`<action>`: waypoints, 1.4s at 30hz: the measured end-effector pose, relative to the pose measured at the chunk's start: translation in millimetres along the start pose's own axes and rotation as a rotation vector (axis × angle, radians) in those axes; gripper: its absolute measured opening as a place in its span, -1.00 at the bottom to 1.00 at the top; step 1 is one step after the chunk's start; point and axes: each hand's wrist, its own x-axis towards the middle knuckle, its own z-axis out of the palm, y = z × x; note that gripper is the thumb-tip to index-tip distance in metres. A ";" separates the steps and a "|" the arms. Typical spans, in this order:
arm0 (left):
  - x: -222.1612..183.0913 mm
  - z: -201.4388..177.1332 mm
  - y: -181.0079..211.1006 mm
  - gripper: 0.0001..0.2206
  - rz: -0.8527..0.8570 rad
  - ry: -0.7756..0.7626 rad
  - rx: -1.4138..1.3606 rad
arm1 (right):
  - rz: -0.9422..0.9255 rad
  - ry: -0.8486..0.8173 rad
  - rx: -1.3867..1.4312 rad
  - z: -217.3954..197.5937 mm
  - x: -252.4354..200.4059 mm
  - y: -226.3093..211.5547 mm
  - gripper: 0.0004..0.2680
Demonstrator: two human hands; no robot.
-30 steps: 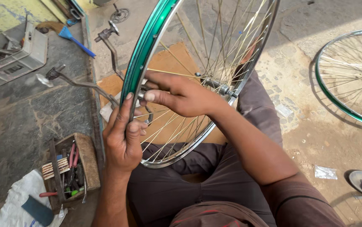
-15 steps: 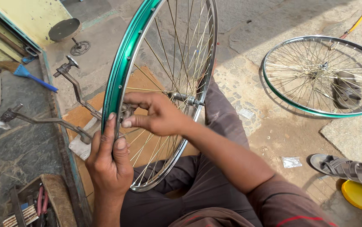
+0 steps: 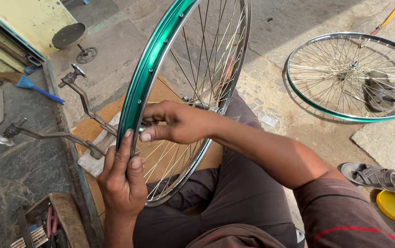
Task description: The person sits on the floor and works on a bicycle wheel, handling a small component by hand and aligning it with the spoke holes in the green rim. They rotate the wheel and repeat this action with multiple components.
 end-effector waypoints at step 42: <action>-24.1 17.7 -6.2 -0.50 -0.115 0.076 -0.113 | -0.510 1.013 -0.681 60.5 -29.1 51.1 -0.84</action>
